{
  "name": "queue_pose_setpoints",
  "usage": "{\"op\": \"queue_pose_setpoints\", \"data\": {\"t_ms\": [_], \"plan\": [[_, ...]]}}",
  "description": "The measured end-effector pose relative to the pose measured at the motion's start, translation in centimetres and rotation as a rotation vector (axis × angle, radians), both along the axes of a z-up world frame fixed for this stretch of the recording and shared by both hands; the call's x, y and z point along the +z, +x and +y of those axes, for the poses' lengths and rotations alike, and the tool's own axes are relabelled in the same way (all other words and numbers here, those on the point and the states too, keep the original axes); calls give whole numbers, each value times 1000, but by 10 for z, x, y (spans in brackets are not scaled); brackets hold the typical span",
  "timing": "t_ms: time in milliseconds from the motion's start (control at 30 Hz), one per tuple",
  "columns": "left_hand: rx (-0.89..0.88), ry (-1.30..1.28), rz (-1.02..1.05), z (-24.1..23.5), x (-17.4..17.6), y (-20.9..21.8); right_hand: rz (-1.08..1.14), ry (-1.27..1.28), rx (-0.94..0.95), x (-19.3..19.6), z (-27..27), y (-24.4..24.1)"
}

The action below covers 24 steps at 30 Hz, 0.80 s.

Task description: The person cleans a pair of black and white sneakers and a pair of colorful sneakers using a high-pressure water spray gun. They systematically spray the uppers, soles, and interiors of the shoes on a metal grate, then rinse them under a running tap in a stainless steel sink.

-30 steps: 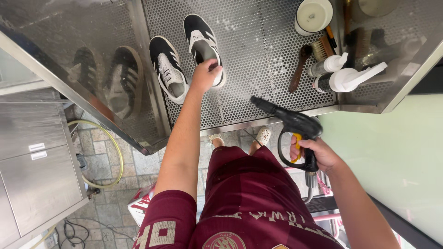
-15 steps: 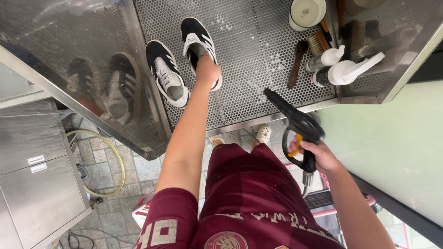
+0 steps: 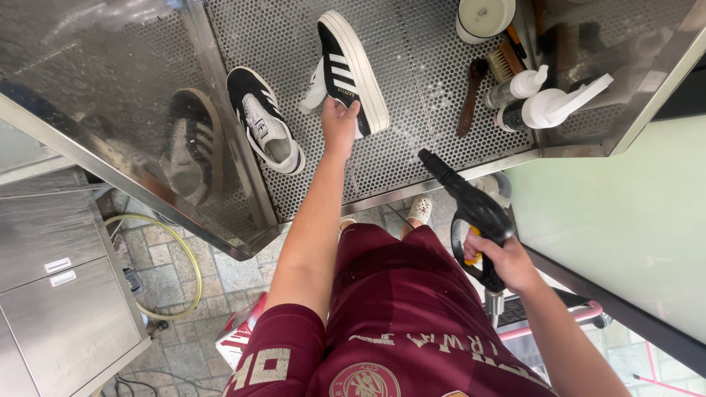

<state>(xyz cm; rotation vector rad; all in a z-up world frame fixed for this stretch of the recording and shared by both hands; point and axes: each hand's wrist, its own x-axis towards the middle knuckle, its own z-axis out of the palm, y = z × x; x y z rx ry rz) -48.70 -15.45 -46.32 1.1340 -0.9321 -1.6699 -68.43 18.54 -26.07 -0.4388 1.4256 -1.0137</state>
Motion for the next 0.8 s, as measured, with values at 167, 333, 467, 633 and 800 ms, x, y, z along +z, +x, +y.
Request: {"op": "queue_pose_setpoints", "data": {"t_ms": [167, 333, 467, 633, 800], "plan": [[30, 39, -38, 5, 18, -7, 8, 31, -21, 1, 3, 10], [16, 96, -101, 8, 34, -4, 165, 111, 29, 4, -18, 21], [43, 20, -4, 10, 27, -5, 270, 137, 52, 15, -35, 28], [53, 56, -34, 12, 21, -4, 342, 143, 62, 28, -58, 38], [59, 54, -28, 14, 24, -4, 428, 110, 81, 36, -80, 49]]}}
